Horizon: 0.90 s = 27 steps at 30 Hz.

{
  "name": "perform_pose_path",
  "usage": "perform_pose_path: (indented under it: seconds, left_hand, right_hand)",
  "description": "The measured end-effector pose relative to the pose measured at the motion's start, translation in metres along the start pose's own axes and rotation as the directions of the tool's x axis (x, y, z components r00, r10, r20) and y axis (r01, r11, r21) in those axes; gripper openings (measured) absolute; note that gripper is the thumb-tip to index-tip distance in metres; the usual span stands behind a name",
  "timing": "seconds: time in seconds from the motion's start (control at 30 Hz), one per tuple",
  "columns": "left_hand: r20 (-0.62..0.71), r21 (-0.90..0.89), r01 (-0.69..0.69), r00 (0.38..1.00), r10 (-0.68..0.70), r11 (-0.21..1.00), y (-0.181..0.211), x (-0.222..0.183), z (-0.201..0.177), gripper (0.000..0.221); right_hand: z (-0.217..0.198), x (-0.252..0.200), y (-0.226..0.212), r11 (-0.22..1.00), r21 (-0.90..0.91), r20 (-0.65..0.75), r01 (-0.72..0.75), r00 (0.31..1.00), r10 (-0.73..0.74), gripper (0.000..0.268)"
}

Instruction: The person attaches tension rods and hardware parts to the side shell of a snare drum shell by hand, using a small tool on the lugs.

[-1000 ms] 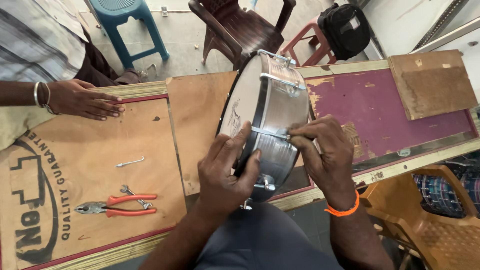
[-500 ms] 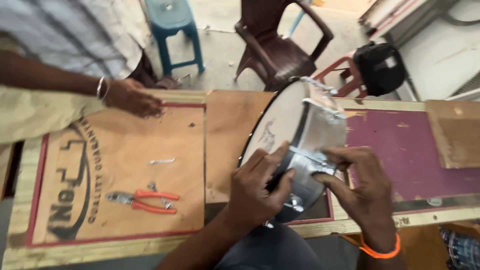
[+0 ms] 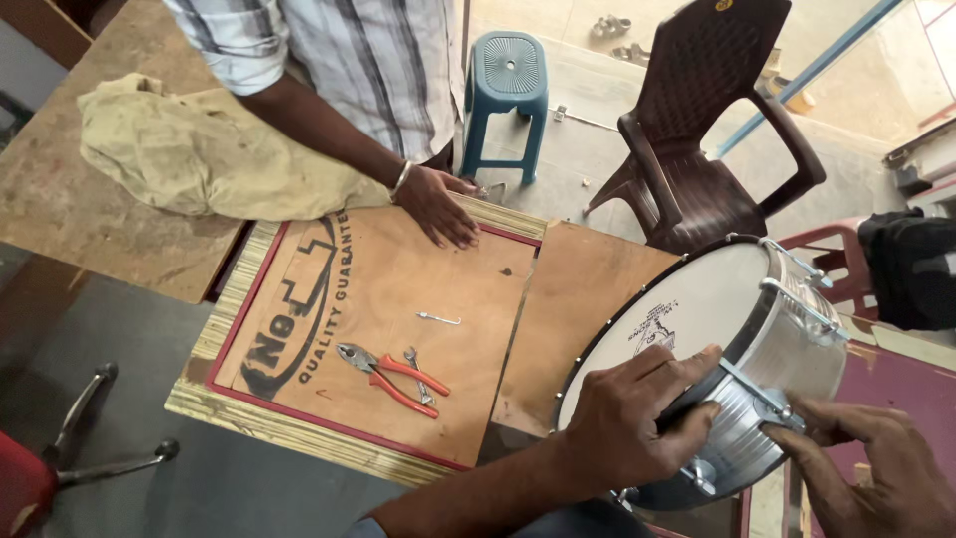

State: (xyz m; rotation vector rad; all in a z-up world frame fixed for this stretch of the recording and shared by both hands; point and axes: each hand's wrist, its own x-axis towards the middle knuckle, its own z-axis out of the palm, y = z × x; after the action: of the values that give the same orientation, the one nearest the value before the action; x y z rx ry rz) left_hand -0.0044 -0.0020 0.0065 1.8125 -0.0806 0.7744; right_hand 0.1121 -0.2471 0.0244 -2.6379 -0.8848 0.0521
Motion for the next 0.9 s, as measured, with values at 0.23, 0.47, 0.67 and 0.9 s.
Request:
perform_pose_path:
  seconds: [0.23, 0.47, 0.67, 0.9]
  left_hand:
    - [-0.017, -0.001, -0.012, 1.0, 0.012, 1.0, 0.002, 0.0, 0.003, 0.043]
    - [0.005, -0.027, 0.022, 1.0, -0.022, 0.999, -0.003, 0.0, 0.004, 0.046]
    - [-0.021, 0.029, -0.024, 0.999, 0.024, 0.999, -0.001, 0.001, 0.0, 0.048]
    - [0.008, 0.007, 0.046, 0.999, -0.047, 0.999, -0.002, 0.001, 0.003, 0.049]
  right_hand:
    - [0.002, -0.013, -0.022, 0.988, -0.154, -0.186, -0.001, 0.982, -0.028, 0.027]
    - [-0.022, -0.006, -0.064, 0.989, 0.046, -0.151, -0.141, 0.978, 0.147, 0.029]
    - [-0.011, 0.0, -0.076, 0.968, 0.217, -0.339, 0.13, 0.939, -0.05, 0.017]
    - [-0.017, 0.0, -0.065, 0.997, 0.062, -0.176, 0.05, 0.984, -0.038, 0.017]
